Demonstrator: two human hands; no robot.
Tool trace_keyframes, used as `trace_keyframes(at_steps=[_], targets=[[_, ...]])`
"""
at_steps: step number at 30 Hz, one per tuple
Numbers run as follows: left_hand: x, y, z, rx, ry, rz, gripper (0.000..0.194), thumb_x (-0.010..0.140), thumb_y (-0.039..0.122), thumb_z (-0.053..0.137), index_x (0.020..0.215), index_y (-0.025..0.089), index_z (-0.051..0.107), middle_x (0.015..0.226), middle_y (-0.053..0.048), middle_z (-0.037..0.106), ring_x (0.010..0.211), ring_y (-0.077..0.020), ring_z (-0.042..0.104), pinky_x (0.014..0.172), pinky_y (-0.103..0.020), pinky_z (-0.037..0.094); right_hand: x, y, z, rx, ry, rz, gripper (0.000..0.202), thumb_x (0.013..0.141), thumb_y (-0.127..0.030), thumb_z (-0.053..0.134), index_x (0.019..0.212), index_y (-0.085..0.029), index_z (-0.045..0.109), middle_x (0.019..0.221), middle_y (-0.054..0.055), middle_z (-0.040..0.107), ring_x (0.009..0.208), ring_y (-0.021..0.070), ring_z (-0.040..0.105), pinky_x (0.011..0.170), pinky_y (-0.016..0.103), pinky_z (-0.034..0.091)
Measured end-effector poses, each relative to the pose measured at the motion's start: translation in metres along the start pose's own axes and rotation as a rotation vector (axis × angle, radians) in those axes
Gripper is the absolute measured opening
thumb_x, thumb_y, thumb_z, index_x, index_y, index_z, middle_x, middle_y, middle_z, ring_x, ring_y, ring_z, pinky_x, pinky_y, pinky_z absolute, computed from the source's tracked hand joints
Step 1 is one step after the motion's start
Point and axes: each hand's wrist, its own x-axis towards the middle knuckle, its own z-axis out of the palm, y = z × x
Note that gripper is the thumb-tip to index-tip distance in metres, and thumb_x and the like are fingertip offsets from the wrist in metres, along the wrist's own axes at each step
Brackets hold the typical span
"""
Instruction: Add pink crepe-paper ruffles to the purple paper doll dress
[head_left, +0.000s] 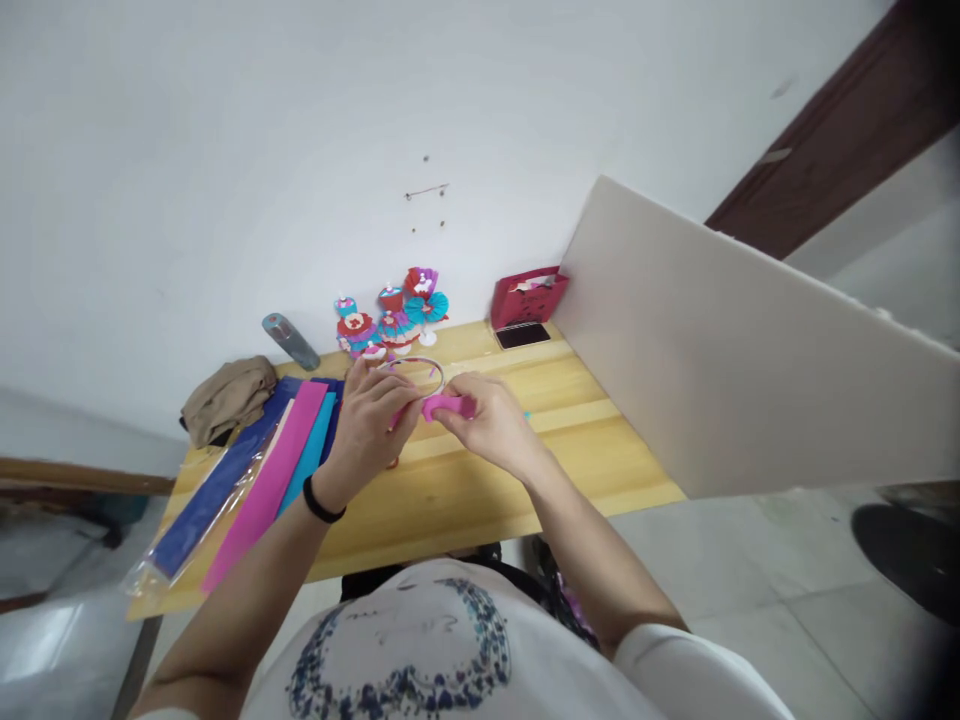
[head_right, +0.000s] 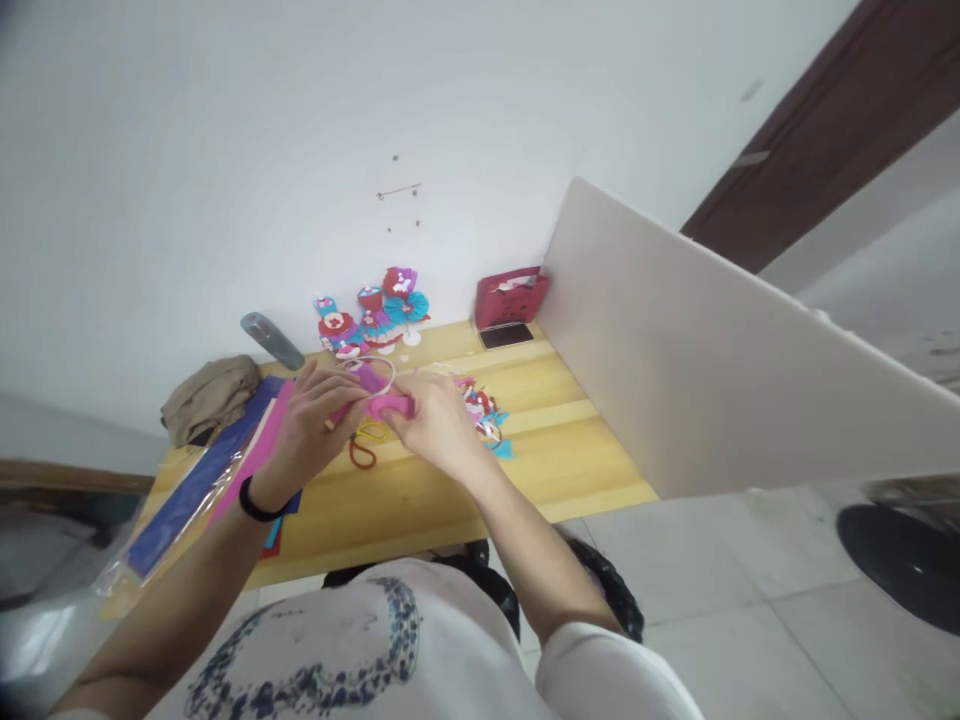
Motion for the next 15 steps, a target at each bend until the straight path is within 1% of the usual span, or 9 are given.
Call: trace_keyframes(at_steps=[3,5,6,8,10,12,13,15], targets=[[-0.013,-0.018,-0.015,-0.081,0.027,-0.099,0.018,0.094,0.022,0.057,0.079,0.021,0.067,0.082,-0.002,0.074,0.081,-0.0168,0.066,0.105,-0.042,0.045,0.013,-0.019,0.017,-0.087,-0.061,-0.063,0.020,0.081,-0.016,0.068,0.069,-0.022,0.052,0.067,0.000,0.056,0.065,0.0170,0.049,0.064,0.029,0.035],[-0.020,-0.031,-0.031,-0.176,0.020,-0.147,0.018,0.094,0.021,0.055,0.079,0.020,0.066,0.079,-0.002,0.072,0.076,-0.0156,0.064,0.091,-0.034,0.050,0.023,-0.035,0.030,-0.117,-0.097,-0.104,0.019,0.081,-0.013,0.065,0.071,-0.021,0.051,0.070,0.001,0.056,0.067,0.0175,0.049,0.066,0.030,0.035],[-0.023,-0.038,-0.039,-0.217,0.015,-0.163,0.018,0.094,0.021,0.055,0.079,0.020,0.066,0.078,-0.002,0.071,0.074,-0.0150,0.063,0.084,-0.031,0.050,0.027,-0.044,0.036,-0.110,-0.106,-0.108,0.018,0.081,-0.014,0.064,0.071,-0.021,0.051,0.071,0.001,0.056,0.067,0.0173,0.049,0.066,0.030,0.035],[-0.027,-0.049,-0.056,-0.268,0.002,-0.183,0.019,0.094,0.021,0.054,0.078,0.019,0.066,0.075,-0.001,0.069,0.071,-0.0139,0.061,0.075,-0.028,0.049,0.034,-0.059,0.048,-0.068,-0.102,-0.075,0.017,0.081,-0.019,0.065,0.072,-0.021,0.052,0.070,0.000,0.055,0.064,0.0162,0.047,0.063,0.029,0.034],[-0.029,-0.058,-0.068,-0.287,-0.010,-0.188,0.021,0.094,0.022,0.054,0.077,0.018,0.065,0.073,-0.001,0.068,0.070,-0.0138,0.060,0.071,-0.026,0.047,0.038,-0.070,0.057,-0.024,-0.079,-0.003,0.017,0.082,-0.024,0.065,0.070,-0.021,0.052,0.065,-0.002,0.052,0.060,0.0147,0.044,0.060,0.028,0.032],[-0.029,-0.064,-0.074,-0.294,-0.041,-0.187,0.021,0.093,0.021,0.054,0.076,0.018,0.066,0.075,-0.001,0.070,0.071,-0.0139,0.062,0.071,-0.026,0.047,0.039,-0.077,0.062,0.009,-0.037,0.070,0.015,0.081,-0.024,0.064,0.070,-0.021,0.054,0.061,-0.003,0.051,0.057,0.0139,0.043,0.058,0.028,0.031],[-0.028,-0.065,-0.074,-0.300,-0.053,-0.181,0.021,0.093,0.021,0.054,0.076,0.018,0.066,0.076,-0.001,0.070,0.072,-0.0138,0.063,0.071,-0.025,0.047,0.038,-0.078,0.062,0.026,-0.013,0.096,0.013,0.080,-0.023,0.063,0.070,-0.021,0.055,0.060,-0.003,0.051,0.057,0.0136,0.044,0.058,0.028,0.032],[-0.024,-0.062,-0.068,-0.325,-0.055,-0.163,0.020,0.092,0.021,0.054,0.076,0.019,0.066,0.077,-0.001,0.071,0.071,-0.0132,0.063,0.070,-0.024,0.046,0.034,-0.076,0.059,0.067,0.035,0.121,0.010,0.078,-0.022,0.062,0.071,-0.021,0.056,0.060,-0.003,0.052,0.057,0.0133,0.045,0.058,0.028,0.033]])
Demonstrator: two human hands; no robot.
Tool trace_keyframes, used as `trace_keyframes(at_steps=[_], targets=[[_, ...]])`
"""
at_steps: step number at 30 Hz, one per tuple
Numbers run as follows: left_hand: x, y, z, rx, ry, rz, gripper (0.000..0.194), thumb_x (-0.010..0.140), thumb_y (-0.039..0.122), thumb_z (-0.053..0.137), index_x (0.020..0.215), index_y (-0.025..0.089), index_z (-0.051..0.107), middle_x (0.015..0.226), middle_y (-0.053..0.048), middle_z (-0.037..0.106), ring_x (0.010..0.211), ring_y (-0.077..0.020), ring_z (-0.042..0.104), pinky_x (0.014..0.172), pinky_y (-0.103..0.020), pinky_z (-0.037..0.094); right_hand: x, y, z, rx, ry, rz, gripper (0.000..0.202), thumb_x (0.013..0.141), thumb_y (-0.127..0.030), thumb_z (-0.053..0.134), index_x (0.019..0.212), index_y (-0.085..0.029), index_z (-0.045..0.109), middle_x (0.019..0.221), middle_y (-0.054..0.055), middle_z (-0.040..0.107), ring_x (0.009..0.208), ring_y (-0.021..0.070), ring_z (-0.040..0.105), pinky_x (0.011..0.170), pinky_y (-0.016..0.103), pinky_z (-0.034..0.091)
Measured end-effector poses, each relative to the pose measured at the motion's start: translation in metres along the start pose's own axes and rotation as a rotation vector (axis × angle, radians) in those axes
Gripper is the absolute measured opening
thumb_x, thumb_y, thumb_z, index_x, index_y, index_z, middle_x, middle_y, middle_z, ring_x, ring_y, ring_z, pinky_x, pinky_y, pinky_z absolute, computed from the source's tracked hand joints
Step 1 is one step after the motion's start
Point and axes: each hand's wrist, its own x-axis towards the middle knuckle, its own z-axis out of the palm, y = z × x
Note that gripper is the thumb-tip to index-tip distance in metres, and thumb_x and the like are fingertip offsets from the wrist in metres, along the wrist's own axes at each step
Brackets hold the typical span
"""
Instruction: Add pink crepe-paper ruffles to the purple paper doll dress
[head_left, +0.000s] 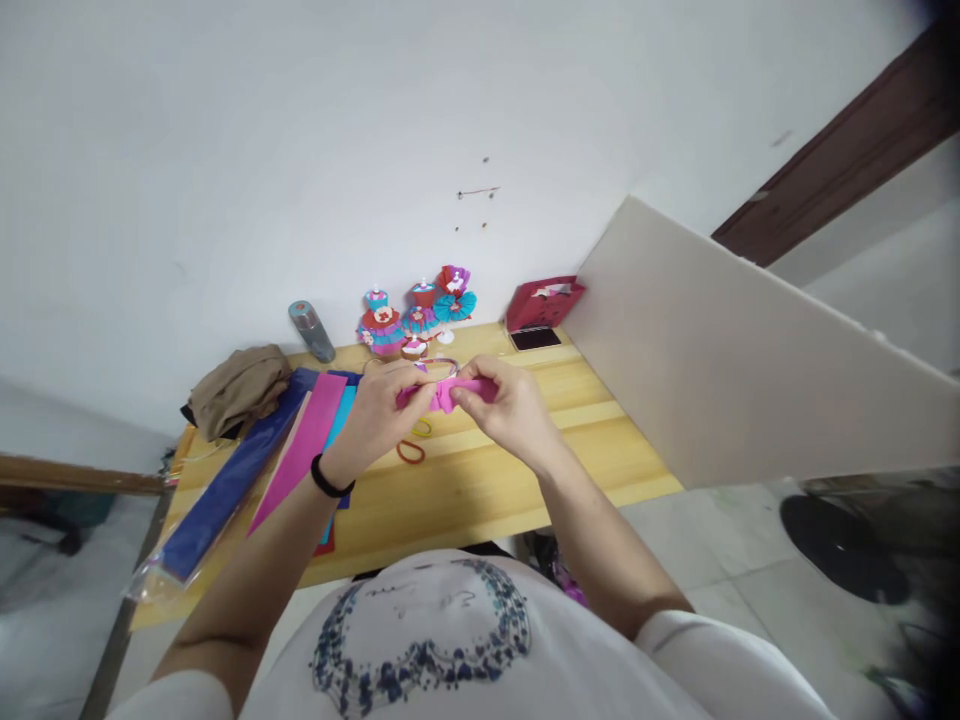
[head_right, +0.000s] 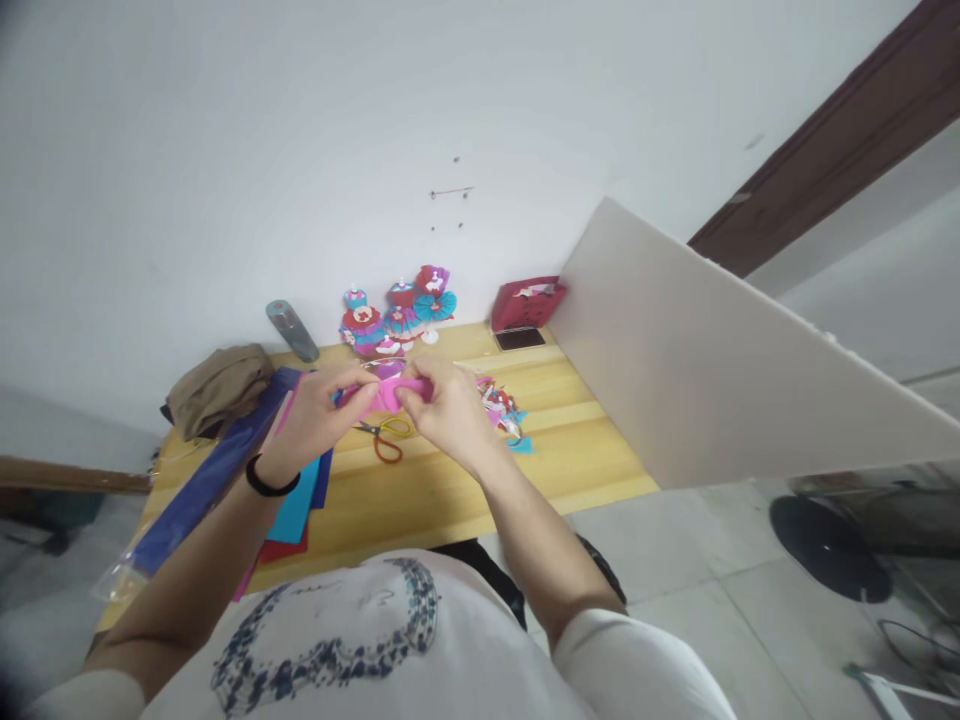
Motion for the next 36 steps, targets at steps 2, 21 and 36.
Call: trace_keyframes(at_steps=[2,21,36], targets=[[0.005,0.005,0.013,-0.039,0.015,0.014,0.021,0.092,0.020,0.054,0.075,0.019,0.065,0.076,0.000,0.071,0.070,-0.0125,0.063,0.068,-0.023,0.046,-0.004,0.007,-0.009,0.052,0.026,0.012,0.008,0.078,-0.021,0.061,0.071,-0.021,0.057,0.061,-0.003,0.053,0.058,0.0131,0.047,0.059,0.027,0.035],[0.017,0.022,0.045,0.087,0.157,0.242,0.014,0.093,0.016,0.058,0.084,0.018,0.069,0.079,-0.003,0.072,0.074,-0.0139,0.067,0.072,-0.024,0.053,-0.017,0.025,-0.029,0.205,0.142,-0.083,0.010,0.085,-0.025,0.065,0.077,-0.020,0.068,0.073,0.001,0.067,0.070,0.0167,0.061,0.067,0.031,0.044],[0.018,0.020,0.038,0.118,0.147,0.344,0.011,0.094,0.016,0.059,0.087,0.017,0.066,0.082,-0.003,0.071,0.077,-0.0142,0.066,0.072,-0.025,0.053,-0.013,0.021,-0.028,0.258,0.203,0.021,0.015,0.079,-0.031,0.069,0.071,-0.020,0.062,0.065,-0.001,0.060,0.057,0.0121,0.049,0.056,0.027,0.039]])
